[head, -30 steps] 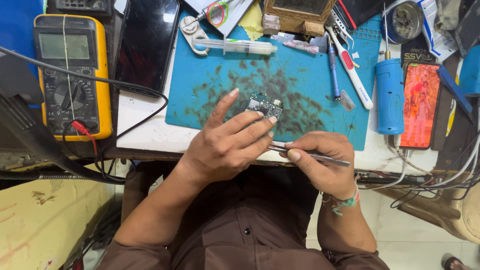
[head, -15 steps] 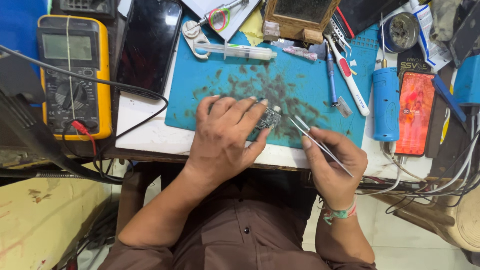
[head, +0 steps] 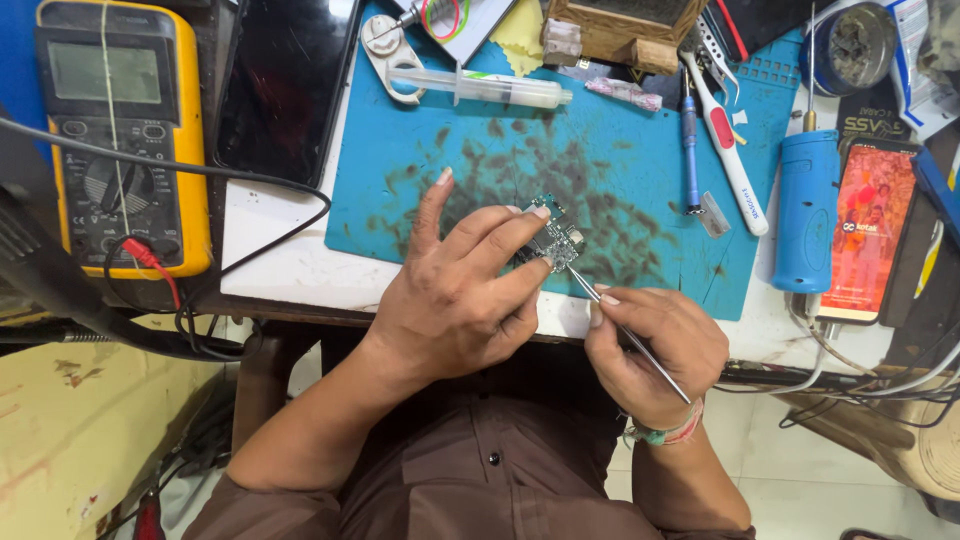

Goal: The person uses a screwdriver and tweezers to handle components on a small mobile phone circuit board on a blue repair mat. The person touches parts of the board and positions components with the tools.

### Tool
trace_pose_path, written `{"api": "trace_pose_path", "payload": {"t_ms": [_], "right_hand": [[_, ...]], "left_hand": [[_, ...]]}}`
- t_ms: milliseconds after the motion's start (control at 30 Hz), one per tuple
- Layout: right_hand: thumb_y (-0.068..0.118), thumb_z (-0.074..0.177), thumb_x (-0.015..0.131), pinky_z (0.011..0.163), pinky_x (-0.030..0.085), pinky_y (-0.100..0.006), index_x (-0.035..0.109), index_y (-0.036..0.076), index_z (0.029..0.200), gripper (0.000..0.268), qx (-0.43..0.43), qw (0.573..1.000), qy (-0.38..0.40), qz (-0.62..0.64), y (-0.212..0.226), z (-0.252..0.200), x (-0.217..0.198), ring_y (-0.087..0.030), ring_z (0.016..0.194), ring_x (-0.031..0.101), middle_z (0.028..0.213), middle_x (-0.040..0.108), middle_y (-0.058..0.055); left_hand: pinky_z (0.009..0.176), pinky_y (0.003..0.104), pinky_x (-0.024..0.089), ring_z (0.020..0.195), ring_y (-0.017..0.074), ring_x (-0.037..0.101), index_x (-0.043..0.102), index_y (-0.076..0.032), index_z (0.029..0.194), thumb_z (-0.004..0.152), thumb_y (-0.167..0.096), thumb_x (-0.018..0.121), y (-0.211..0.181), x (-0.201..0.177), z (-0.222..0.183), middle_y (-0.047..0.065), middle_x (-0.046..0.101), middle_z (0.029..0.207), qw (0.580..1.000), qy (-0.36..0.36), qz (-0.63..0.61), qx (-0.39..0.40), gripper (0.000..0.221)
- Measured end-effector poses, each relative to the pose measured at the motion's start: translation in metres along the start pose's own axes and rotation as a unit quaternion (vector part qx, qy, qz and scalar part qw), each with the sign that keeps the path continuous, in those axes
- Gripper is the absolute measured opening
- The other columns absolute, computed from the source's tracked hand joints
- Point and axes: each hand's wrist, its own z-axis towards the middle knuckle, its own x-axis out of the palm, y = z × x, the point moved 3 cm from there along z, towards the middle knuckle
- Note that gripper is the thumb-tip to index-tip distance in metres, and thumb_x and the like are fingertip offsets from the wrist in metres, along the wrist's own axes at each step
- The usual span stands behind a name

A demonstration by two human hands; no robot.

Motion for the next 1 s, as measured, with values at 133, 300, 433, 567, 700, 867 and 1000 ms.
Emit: {"api": "trace_pose_path", "payload": {"t_ms": [133,300,433,567,700,867,1000], "right_hand": [[-0.006,0.081,0.079,0.076,0.058,-0.032,0.069,0.001,0.093,0.017,0.001,1.0,-0.005,-0.006,-0.0013,-0.0005,0.0008,-0.026,0.084,0.075,0.092,0.074,-0.013],[-0.006,0.08,0.078,0.077,0.058,-0.033,0.069,0.0,0.093,0.017,0.004,1.0,0.003,-0.002,-0.0007,0.0,-0.0005,-0.026,0.084,0.074,0.093,0.075,-0.014],[-0.007,0.078,0.078,0.076,0.057,-0.033,0.069,0.001,0.092,0.018,0.004,1.0,0.003,-0.008,-0.0008,0.0002,-0.0001,-0.027,0.083,0.074,0.093,0.075,-0.014],[-0.007,0.079,0.078,0.076,0.058,-0.032,0.069,0.001,0.094,0.019,-0.003,1.0,0.005,0.003,-0.0011,0.0009,-0.0001,-0.026,0.083,0.074,0.093,0.075,-0.014],[-0.007,0.079,0.077,0.075,0.058,-0.033,0.069,0.0,0.094,0.019,-0.009,1.0,0.009,0.004,-0.0017,0.0012,-0.0004,-0.027,0.082,0.074,0.093,0.075,-0.014],[-0.006,0.079,0.077,0.075,0.058,-0.033,0.068,0.001,0.094,0.019,-0.015,1.0,0.012,0.005,-0.0016,0.0013,-0.0002,-0.027,0.083,0.075,0.094,0.075,-0.013],[-0.006,0.077,0.076,0.073,0.058,-0.032,0.069,0.001,0.094,0.02,-0.025,0.999,0.026,0.013,-0.001,0.0026,-0.0006,-0.027,0.082,0.075,0.093,0.075,-0.014]], "left_hand": [[0.126,0.063,0.016,0.124,0.0242,0.062,0.075,-0.013,0.106,0.087,-0.023,0.072,0.0002,0.0017,-0.0007,0.006,0.066,0.133,1.0,-0.002,0.001,0.002,0.021],[0.126,0.063,0.016,0.12,0.0224,0.063,0.075,-0.012,0.106,0.088,-0.022,0.073,-0.0004,0.0018,0.0001,0.004,0.07,0.127,1.0,0.001,0.01,0.002,0.021],[0.126,0.064,0.015,0.119,0.022,0.064,0.076,-0.012,0.106,0.089,-0.022,0.073,-0.0006,0.0028,0.0005,0.003,0.07,0.123,1.0,0.001,0.006,-0.002,0.02],[0.127,0.063,0.015,0.119,0.0218,0.064,0.076,-0.012,0.107,0.089,-0.021,0.072,-0.0005,0.0018,0.0008,0.003,0.071,0.122,1.0,0.0,0.004,-0.002,0.02],[0.126,0.064,0.015,0.118,0.0219,0.064,0.076,-0.011,0.107,0.089,-0.021,0.072,-0.0005,0.0014,0.0013,0.003,0.071,0.121,1.0,0.0,0.002,-0.002,0.021],[0.126,0.064,0.014,0.119,0.0224,0.064,0.076,-0.012,0.108,0.089,-0.022,0.072,-0.0006,0.0018,0.0012,0.003,0.07,0.121,1.0,0.0,0.003,-0.003,0.022],[0.126,0.064,0.014,0.119,0.0227,0.064,0.076,-0.012,0.11,0.089,-0.022,0.072,-0.0003,0.0018,0.001,0.004,0.07,0.121,1.0,0.003,0.004,-0.003,0.023]]}}
